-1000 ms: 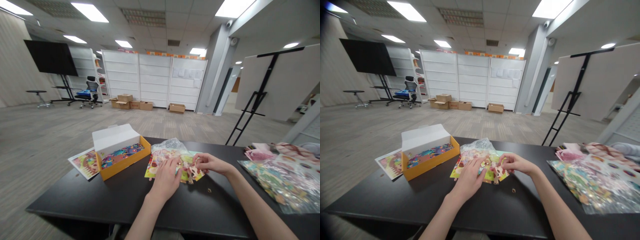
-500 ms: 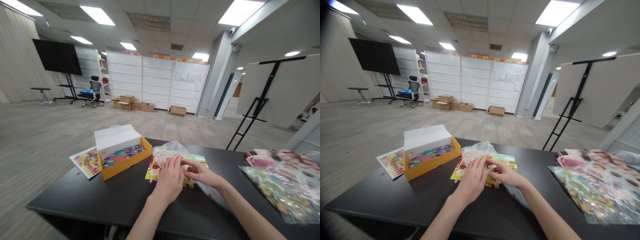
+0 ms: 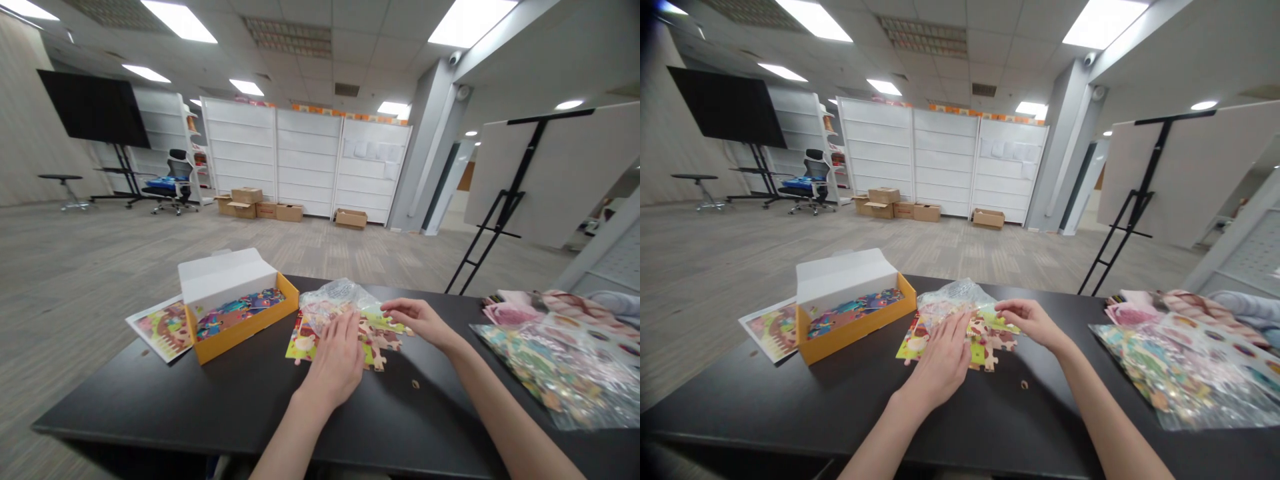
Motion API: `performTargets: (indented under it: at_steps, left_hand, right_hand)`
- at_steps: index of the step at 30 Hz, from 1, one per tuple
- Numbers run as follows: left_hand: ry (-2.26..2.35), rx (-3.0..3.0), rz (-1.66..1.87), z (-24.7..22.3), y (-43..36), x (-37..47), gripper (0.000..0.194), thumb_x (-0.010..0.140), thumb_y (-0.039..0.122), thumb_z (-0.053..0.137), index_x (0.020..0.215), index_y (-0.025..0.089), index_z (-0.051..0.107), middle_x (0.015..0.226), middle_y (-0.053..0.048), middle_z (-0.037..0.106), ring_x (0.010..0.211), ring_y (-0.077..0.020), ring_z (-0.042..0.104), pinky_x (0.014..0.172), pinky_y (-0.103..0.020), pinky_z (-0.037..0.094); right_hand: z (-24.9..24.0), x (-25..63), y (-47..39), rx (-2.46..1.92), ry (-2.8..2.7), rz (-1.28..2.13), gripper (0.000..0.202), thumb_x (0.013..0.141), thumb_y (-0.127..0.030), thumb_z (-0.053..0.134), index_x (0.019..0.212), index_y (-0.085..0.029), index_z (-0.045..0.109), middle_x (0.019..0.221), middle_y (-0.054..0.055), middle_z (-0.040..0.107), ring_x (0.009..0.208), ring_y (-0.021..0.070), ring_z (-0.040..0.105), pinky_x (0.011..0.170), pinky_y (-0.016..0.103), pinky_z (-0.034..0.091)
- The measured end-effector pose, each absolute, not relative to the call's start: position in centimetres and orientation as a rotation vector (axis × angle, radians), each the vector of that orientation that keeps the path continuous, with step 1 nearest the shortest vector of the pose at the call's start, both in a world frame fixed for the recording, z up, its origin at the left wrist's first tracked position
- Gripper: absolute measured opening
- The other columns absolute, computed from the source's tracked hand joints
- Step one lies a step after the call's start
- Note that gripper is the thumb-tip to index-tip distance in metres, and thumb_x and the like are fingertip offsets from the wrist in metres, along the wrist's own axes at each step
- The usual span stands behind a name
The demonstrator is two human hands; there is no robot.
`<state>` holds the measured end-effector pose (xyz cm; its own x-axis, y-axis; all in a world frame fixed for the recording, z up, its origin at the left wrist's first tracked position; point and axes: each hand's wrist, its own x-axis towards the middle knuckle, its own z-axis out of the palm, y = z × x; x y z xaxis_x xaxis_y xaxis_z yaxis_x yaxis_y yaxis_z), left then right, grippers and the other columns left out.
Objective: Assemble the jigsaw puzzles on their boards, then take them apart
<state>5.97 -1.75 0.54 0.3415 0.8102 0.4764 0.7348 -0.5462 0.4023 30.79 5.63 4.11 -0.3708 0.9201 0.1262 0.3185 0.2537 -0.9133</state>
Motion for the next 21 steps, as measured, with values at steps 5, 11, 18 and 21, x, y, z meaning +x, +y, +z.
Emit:
performTargets:
  at_steps: [5,11,18,21]
  left_hand:
    - [1.420,2.531,0.891,0.1,-1.8,5.9,0.058,0.091,0.017,0.043,0.149,0.016,0.037,0.150,-0.015,0.046,0.137,-0.0312,0.042,0.114,-0.051,0.036]
    - [1.360,2.601,0.854,0.4,-2.1,5.4,0.040,0.091,0.013,0.044,0.128,0.021,0.056,0.133,-0.010,0.060,0.125,-0.0283,0.051,0.107,-0.048,0.040]
    - [1.342,2.636,0.735,0.3,-2.2,5.0,0.026,0.094,0.016,0.045,0.110,0.019,0.065,0.108,-0.009,0.068,0.108,-0.0261,0.059,0.101,-0.046,0.043]
    - [1.360,2.644,0.674,0.2,-2.2,5.0,0.025,0.091,0.014,0.048,0.108,0.019,0.065,0.108,-0.009,0.068,0.106,-0.0269,0.059,0.098,-0.046,0.046]
  right_hand:
    - [2.2,33.8,8.3,-1.396,-1.800,0.628,0.041,0.085,-0.055,0.060,0.096,-0.016,0.072,0.086,0.010,0.073,0.074,0.0224,0.066,0.070,0.036,0.054]
    - [-1.1,35.4,9.8,-1.614,-2.134,0.201,0.049,0.081,-0.045,0.065,0.118,-0.013,0.071,0.119,0.019,0.070,0.102,0.0337,0.065,0.096,0.047,0.047]
    - [-1.6,36.1,10.5,-1.619,-2.101,0.368,0.054,0.069,-0.047,0.078,0.112,-0.015,0.072,0.105,0.013,0.069,0.088,0.0261,0.064,0.084,0.037,0.051]
    - [-1.5,36.2,10.6,-1.624,-2.029,0.431,0.050,0.062,-0.046,0.082,0.101,-0.016,0.072,0.093,0.007,0.067,0.081,0.0224,0.061,0.076,0.034,0.050]
